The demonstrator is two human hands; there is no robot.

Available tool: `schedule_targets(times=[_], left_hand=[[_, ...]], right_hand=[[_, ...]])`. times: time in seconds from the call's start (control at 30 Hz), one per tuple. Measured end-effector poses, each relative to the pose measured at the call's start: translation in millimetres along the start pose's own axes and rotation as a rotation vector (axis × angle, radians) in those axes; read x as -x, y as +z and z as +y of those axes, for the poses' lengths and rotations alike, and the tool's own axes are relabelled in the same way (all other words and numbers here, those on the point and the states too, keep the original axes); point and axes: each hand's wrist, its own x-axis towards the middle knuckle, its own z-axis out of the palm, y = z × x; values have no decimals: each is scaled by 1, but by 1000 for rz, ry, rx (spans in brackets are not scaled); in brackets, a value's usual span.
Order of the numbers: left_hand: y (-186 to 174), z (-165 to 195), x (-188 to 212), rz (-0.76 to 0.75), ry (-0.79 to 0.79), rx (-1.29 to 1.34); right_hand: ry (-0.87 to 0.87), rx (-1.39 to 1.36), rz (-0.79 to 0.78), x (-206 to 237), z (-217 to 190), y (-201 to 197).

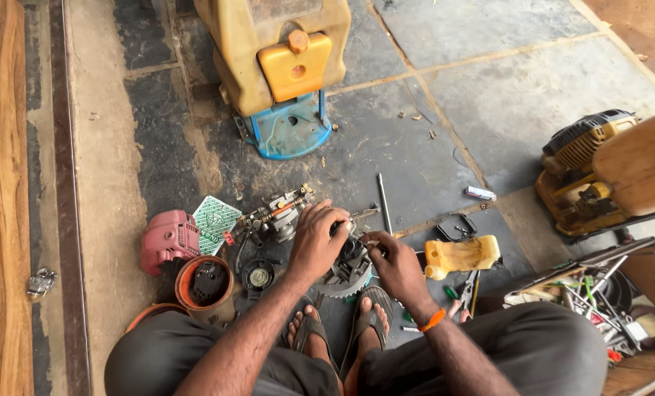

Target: The person sits on the workshop floor repairing a small engine, likely from a brush cutter. They manipulate the engine housing and sprocket by hand, fit small parts, and use a screwdriver to loosen and tighten components while turning the engine over to reach different sides.

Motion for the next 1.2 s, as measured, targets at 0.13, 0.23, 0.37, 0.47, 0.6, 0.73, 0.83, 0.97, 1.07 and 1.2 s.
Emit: schedule_targets(times=[0.13,0.23,0.37,0.47,0.6,0.73,0.83,0.97,1.07,1.2], left_hand=[[5,-5,-2,10,29,-23],[6,-7,-3,-71,-56,7],[8,-5,-6,-51,-8,-88],[16,-4,-18,-136,-50,-186],[31,-2,-25,-174,-135,-201],[34,5,-28,-257,-262,-238],[32,11,-32,-285,-296,-246],[29,16,-30,-263,-340,-226],[28,17,-31,-254,-231,-240],[23,20,-45,-310,-309,-233]], right_hand=[[80,32,-56,2,8,-1],[9,38,-46,0,9,-10],[-21,118,52,4,-9,-39],[-61,82,34,9,-35,-81],[71,259,0,20,-72,-139],[-144,249,-51,23,-100,-173],[-133,323,-1,19,-112,-175],[-119,323,-13,20,-114,-163],[-246,302,-15,19,-108,-154],[-93,404,-44,8,-104,-155]])
